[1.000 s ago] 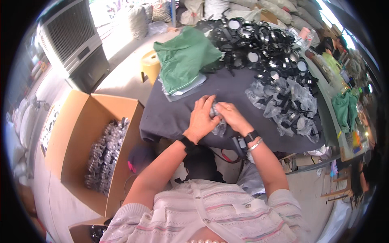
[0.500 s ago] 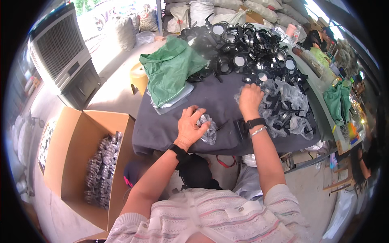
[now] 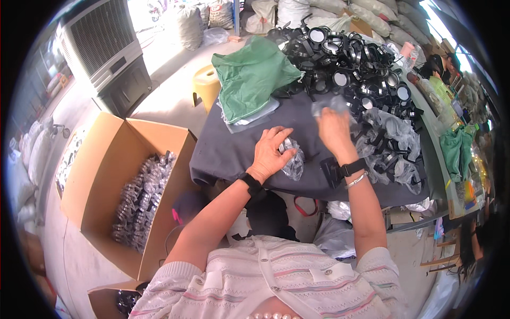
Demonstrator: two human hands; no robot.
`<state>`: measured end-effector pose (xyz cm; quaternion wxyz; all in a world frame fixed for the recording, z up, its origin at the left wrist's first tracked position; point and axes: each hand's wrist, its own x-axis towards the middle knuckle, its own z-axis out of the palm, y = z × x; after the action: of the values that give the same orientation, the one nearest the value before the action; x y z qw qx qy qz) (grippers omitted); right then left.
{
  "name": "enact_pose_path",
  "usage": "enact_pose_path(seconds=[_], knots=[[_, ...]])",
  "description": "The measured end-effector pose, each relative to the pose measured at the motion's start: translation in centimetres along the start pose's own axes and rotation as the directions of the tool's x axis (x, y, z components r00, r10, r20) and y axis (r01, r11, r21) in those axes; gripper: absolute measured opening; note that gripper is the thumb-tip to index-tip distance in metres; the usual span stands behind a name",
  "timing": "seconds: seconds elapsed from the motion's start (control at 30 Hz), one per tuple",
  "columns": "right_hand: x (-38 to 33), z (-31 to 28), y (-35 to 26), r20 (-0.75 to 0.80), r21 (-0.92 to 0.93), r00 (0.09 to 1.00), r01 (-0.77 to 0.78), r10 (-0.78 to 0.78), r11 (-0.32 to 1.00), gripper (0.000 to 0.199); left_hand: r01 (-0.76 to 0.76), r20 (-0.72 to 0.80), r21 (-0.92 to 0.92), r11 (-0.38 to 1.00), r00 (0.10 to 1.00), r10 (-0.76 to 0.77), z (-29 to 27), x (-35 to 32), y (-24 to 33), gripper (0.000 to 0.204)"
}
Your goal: The person is seen putting small plastic products into bags and then packing the bags into a large cardboard box.
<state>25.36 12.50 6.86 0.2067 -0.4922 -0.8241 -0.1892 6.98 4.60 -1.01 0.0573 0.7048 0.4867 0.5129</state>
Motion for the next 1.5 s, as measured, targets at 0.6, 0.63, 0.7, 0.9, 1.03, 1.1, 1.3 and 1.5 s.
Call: enact_pose_path(seconds=[0.6, 0.63, 0.7, 0.9, 1.03, 1.1, 1.3, 1.5], knots=[[-1.8, 4.5, -4.1, 0.155, 0.720, 0.988, -0.104, -0.013, 0.686, 0.032, 0.098, 0.015, 0.093, 0.991, 0.995, -0.099, 0.1, 1.1, 1.4, 0.059], [-1.6, 4.3, -4.2, 0.163, 0.706, 0.987, -0.115, -0.002, 0.699, 0.032, 0.089, 0.019, 0.088, 0.992, 0.996, -0.091, 0.2, 1.1, 1.4, 0.059], [-1.6, 4.0, -4.3, 0.177, 0.688, 0.984, -0.126, 0.003, 0.714, 0.032, 0.145, 0.031, 0.147, 0.978, 0.988, -0.151, 0.2, 1.2, 1.6, 0.060], [-1.7, 4.7, -3.7, 0.173, 0.695, 0.985, -0.103, -0.026, 0.712, 0.033, 0.151, 0.023, 0.147, 0.978, 0.987, -0.156, 0.7, 1.5, 1.1, 0.057], [-1.9, 5.6, -3.5, 0.316, 0.796, 0.946, -0.304, 0.069, 0.523, 0.031, 0.171, 0.027, 0.218, 0.961, 0.983, -0.181, 1.0, 2.1, 1.7, 0.054], [-1.8, 4.9, -2.8, 0.258, 0.844, 0.960, -0.277, 0.106, 0.458, 0.030, 0.175, 0.003, 0.240, 0.955, 0.983, -0.181, 1.0, 2.0, 1.9, 0.054], [-0.5, 6.0, 6.3, 0.109, -0.169, 0.947, -0.281, 0.301, 0.945, 0.015, 0.145, 0.009, 0.214, 0.966, 0.989, -0.150, 0.8, 2.2, 2.1, 0.055], [-2.0, 8.3, 8.1, 0.039, -0.242, 0.969, -0.229, 0.245, 0.943, 0.013, 0.127, -0.003, 0.160, 0.979, 0.992, -0.128, 1.0, 1.9, 1.3, 0.053]])
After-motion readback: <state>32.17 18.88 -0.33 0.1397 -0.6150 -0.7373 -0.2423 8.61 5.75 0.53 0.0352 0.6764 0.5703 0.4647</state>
